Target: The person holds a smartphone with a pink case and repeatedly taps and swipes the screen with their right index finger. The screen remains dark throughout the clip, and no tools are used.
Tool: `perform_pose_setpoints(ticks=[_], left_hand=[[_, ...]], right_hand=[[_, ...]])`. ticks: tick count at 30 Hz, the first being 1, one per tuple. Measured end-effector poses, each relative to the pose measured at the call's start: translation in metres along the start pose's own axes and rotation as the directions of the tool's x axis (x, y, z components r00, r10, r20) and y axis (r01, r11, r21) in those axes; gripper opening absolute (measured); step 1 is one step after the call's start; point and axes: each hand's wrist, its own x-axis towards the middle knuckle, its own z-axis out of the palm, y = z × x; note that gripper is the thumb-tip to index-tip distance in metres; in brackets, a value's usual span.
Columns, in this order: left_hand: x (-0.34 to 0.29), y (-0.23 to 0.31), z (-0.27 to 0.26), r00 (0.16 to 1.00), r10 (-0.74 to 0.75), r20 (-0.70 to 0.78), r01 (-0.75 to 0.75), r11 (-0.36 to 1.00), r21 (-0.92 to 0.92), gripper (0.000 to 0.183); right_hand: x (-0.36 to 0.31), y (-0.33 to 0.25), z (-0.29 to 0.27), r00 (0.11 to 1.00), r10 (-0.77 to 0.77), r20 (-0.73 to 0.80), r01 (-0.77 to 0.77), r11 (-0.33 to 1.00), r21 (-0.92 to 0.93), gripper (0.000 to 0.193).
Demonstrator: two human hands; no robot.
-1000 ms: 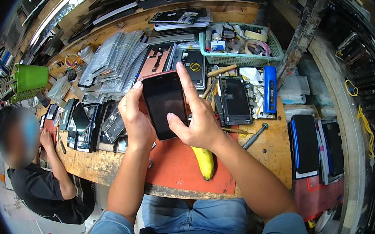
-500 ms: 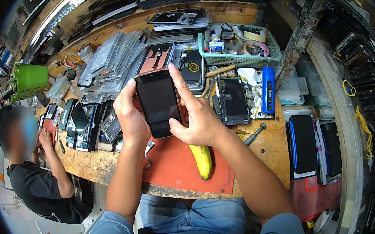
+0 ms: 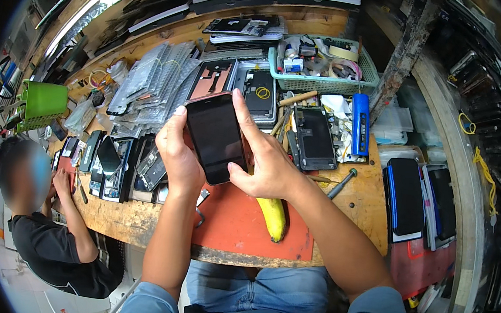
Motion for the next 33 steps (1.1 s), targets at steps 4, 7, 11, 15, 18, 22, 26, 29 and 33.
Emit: perform_pose_setpoints(ticks=[4, 7, 11, 15, 18, 22, 26, 29, 33], left_hand=[[0.002, -0.001, -0.005, 0.999, 0.036, 0.026, -0.037, 0.999, 0.03, 0.032], [-0.001, 0.005, 0.001, 1.0, -0.002, -0.012, 0.003, 1.0, 0.017, 0.032], [0.0, 0.003, -0.005, 1.0, -0.015, 0.005, 0.015, 1.0, 0.01, 0.03], [-0.002, 0.004, 0.001, 1.0, -0.01, -0.002, 0.01, 1.0, -0.007, 0.032], [-0.002, 0.004, 0.002, 1.0, 0.014, -0.02, -0.013, 1.0, 0.017, 0.031], [-0.002, 0.0, -0.004, 1.0, 0.006, 0.006, -0.006, 1.0, -0.012, 0.031], [-0.002, 0.001, -0.003, 1.0, -0.009, -0.001, 0.009, 1.0, -0.01, 0.031], [-0.002, 0.001, 0.0, 1.0, 0.013, -0.005, -0.013, 1.0, -0.004, 0.031], [-0.001, 0.003, -0.002, 1.0, 0.015, 0.015, -0.016, 1.0, 0.005, 0.031]], right_hand=[[0.002, -0.002, -0.003, 1.0, 0.01, 0.028, -0.009, 0.999, -0.039, 0.117], [0.002, -0.003, -0.005, 0.998, 0.03, 0.046, -0.026, 0.997, -0.069, 0.118], [0.003, -0.005, -0.006, 0.998, 0.035, 0.059, -0.031, 0.997, -0.066, 0.119], [0.001, -0.004, -0.005, 0.998, 0.021, 0.052, -0.017, 0.997, -0.076, 0.119], [0.002, -0.005, -0.004, 0.998, 0.017, 0.058, -0.014, 0.998, -0.065, 0.12], [0.002, 0.003, -0.002, 0.998, -0.032, 0.048, 0.033, 0.999, -0.026, 0.12], [0.003, -0.004, -0.003, 0.995, 0.073, 0.072, -0.075, 0.997, 0.029, 0.12], [0.002, -0.006, -0.003, 0.994, 0.083, 0.073, -0.084, 0.996, 0.007, 0.119], [0.002, -0.005, -0.004, 0.997, 0.021, 0.071, -0.019, 0.999, -0.03, 0.119]])
